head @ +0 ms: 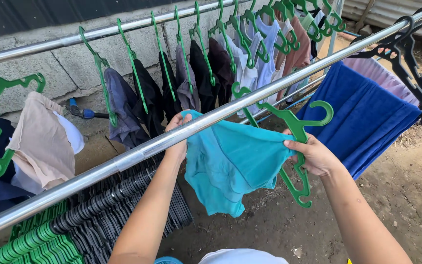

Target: Hanging washed clothes on a drying rack outside.

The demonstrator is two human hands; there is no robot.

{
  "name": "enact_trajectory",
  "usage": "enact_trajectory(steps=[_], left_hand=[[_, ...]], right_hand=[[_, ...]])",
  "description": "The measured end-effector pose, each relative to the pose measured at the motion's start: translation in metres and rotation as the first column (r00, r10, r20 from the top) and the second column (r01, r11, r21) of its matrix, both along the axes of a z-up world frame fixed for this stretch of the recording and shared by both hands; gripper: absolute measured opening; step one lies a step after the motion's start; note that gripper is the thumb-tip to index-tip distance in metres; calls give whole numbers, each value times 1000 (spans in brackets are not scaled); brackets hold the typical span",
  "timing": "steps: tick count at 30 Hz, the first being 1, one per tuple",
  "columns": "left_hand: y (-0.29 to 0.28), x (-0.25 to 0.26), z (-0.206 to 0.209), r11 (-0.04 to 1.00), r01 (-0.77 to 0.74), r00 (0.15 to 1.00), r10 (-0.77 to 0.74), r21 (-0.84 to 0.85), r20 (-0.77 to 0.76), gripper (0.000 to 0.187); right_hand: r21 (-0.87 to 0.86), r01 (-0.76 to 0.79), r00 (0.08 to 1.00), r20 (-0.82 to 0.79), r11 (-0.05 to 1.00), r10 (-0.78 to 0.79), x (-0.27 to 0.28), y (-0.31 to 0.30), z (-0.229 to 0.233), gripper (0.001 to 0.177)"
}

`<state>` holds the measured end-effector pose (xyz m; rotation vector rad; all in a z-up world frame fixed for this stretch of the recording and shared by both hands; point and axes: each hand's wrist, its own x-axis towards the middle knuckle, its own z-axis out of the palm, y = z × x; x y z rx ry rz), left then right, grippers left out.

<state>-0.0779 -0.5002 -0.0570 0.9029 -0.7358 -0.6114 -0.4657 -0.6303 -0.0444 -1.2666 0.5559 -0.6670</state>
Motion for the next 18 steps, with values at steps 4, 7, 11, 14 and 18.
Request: enact_trajectory(steps=[4, 7, 11, 14, 18], left_hand=[[-2, -3, 1, 997, 78, 981, -74, -15, 178, 17], [10, -17, -12, 956, -289, 729, 248, -42, 638, 17], [8, -34, -27, 790, -600, 532, 276, 126, 801, 20], [12, -54, -23, 690, -714, 350, 201, 122, 915, 23], [13, -69, -22, 682, -731, 128, 176, -27, 976, 23]], right_hand=[[111, 83, 996, -45, 990, -78, 3, 3, 16, 26], [115, 38, 994, -107, 993, -26, -11, -35, -28, 43], [85, 46, 875, -485, 995, 1, -5, -66, -68, 48], [27, -92, 705, -704, 995, 84, 1, -72, -92, 45], [-31, -270, 470, -877, 962, 104, 0, -76, -114, 42]])
